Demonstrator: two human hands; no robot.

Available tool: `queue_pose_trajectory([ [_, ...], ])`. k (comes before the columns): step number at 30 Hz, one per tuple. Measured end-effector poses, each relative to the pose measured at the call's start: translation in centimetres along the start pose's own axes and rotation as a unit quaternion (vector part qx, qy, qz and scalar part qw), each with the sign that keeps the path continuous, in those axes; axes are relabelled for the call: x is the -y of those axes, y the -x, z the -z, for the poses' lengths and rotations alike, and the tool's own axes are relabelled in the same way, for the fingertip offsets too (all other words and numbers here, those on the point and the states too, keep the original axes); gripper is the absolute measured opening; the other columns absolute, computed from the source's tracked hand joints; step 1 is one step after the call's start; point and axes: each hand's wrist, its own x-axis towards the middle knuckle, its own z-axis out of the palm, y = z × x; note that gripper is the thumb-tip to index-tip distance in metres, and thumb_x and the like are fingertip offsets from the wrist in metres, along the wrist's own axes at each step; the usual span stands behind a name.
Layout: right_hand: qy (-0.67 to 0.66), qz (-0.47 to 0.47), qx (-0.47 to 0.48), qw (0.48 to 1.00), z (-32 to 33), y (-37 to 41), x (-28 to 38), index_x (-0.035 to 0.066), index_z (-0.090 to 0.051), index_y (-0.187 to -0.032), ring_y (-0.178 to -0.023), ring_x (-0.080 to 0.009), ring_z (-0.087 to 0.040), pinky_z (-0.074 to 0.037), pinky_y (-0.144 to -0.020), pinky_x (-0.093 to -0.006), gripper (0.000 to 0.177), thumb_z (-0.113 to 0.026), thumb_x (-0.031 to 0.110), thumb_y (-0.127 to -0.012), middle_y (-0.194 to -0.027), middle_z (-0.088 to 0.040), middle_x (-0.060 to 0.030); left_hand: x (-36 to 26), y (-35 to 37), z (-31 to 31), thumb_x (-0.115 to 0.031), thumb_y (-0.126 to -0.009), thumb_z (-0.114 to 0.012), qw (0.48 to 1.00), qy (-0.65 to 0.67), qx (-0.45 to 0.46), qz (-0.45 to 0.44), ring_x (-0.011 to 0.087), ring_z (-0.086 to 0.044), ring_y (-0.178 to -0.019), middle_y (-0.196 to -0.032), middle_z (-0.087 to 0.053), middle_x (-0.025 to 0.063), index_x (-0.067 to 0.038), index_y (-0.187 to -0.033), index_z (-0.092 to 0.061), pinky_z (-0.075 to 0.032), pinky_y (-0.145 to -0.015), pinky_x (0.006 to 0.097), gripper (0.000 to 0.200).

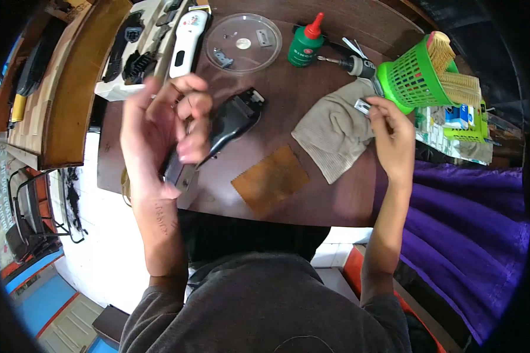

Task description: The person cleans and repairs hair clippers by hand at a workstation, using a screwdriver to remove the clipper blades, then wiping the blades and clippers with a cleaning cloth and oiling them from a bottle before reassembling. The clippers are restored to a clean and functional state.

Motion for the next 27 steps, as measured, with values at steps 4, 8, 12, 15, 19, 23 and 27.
queue_pose_trajectory([
  [4, -0.195, -0.003, 0.047, 0.98, -1.8, -0.6, 2.6, 0.001, -0.065, -0.116, -0.077, -0.0055, -0.059, -0.046, -0.066, -0.0203, 0.019, -0.059, 0.009, -0.1, -0.092, -0.066, 0.0008, -0.1, 0.9, -1.6, -0.036, -0.095, -0.065, 0.838, -0.544, -0.046, -0.007, 0.0077, -0.05, -0.061, -0.086, -0.054, 0.0014, 0.0, -0.116, -0.063, -0.039, -0.052, 0.0227, 0.042],
  [8, -0.414, -0.053, 0.192, 0.888, -5.8, -2.0, 4.2, 0.002, -0.06, -0.12, -0.086, -0.0109, -0.064, -0.049, -0.073, -0.0216, 0.02, -0.057, 0.011, -0.102, -0.103, -0.066, -0.0031, 1.8, -0.3, -1.1, -0.031, -0.083, -0.08, 0.583, -0.796, -0.081, -0.14, 0.0252, -0.063, -0.075, -0.094, -0.062, 0.0142, -0.002, -0.122, -0.064, -0.05, -0.068, 0.0354, 0.051],
  [12, -0.522, -0.106, 0.258, 0.806, -8.4, -3.3, 4.1, 0.002, -0.058, -0.121, -0.094, -0.0133, -0.065, -0.05, -0.079, -0.0232, 0.021, -0.056, 0.01, -0.102, -0.107, -0.065, -0.005, 3.7, -1.0, -0.8, -0.03, -0.08, -0.081, 0.536, -0.832, -0.081, -0.115, 0.038, -0.068, -0.09, -0.112, -0.058, 0.0207, -0.008, -0.132, -0.06, -0.056, -0.075, 0.0452, 0.061],
  [15, -0.565, -0.084, 0.282, 0.771, -9.1, -3.8, 3.5, 0.0, -0.061, -0.118, -0.099, -0.0139, -0.064, -0.05, -0.083, -0.0248, 0.02, -0.058, 0.008, -0.1, -0.107, -0.065, -0.0062, 4.1, -0.7, 0.2, -0.03, -0.078, -0.081, 0.551, -0.819, -0.08, -0.135, 0.0377, -0.067, -0.09, -0.113, -0.056, 0.0183, -0.012, -0.134, -0.059, -0.056, -0.075, 0.0448, 0.063],
  [19, -0.578, -0.1, 0.324, 0.742, -8.7, -3.2, 3.0, 0.0, -0.059, -0.115, -0.101, -0.0125, -0.062, -0.051, -0.089, -0.0252, 0.022, -0.063, 0.007, -0.095, -0.117, -0.062, -0.0094, 3.8, 0.7, 0.9, -0.029, -0.074, -0.082, 0.573, -0.804, -0.043, -0.154, 0.0335, -0.066, -0.09, -0.107, -0.056, 0.014, -0.013, -0.127, -0.065, -0.055, -0.074, 0.0427, 0.058],
  [23, -0.44, -0.051, 0.274, 0.854, -9.1, -1.4, 4.7, 0.002, -0.061, -0.112, -0.097, -0.0075, -0.06, -0.051, -0.087, -0.0229, 0.026, -0.072, 0.001, -0.089, -0.106, -0.062, -0.0029, 3.1, 2.0, 1.2, -0.027, -0.069, -0.085, 0.617, -0.778, -0.011, -0.121, 0.0337, -0.063, -0.092, -0.104, -0.056, 0.0151, -0.011, -0.122, -0.07, -0.052, -0.082, 0.0384, 0.057],
  [27, -0.414, -0.021, 0.286, 0.864, -9.3, -1.2, 4.0, 0.0, -0.062, -0.115, -0.092, -0.0072, -0.062, -0.052, -0.083, -0.023, 0.028, -0.073, 0.003, -0.089, -0.102, -0.064, -0.0014, 3.6, 2.3, 1.5, -0.029, -0.069, -0.085, 0.59, -0.791, -0.014, -0.158, 0.0314, -0.065, -0.09, -0.105, -0.057, 0.012, -0.016, -0.123, -0.069, -0.054, -0.075, 0.0419, 0.058],
])
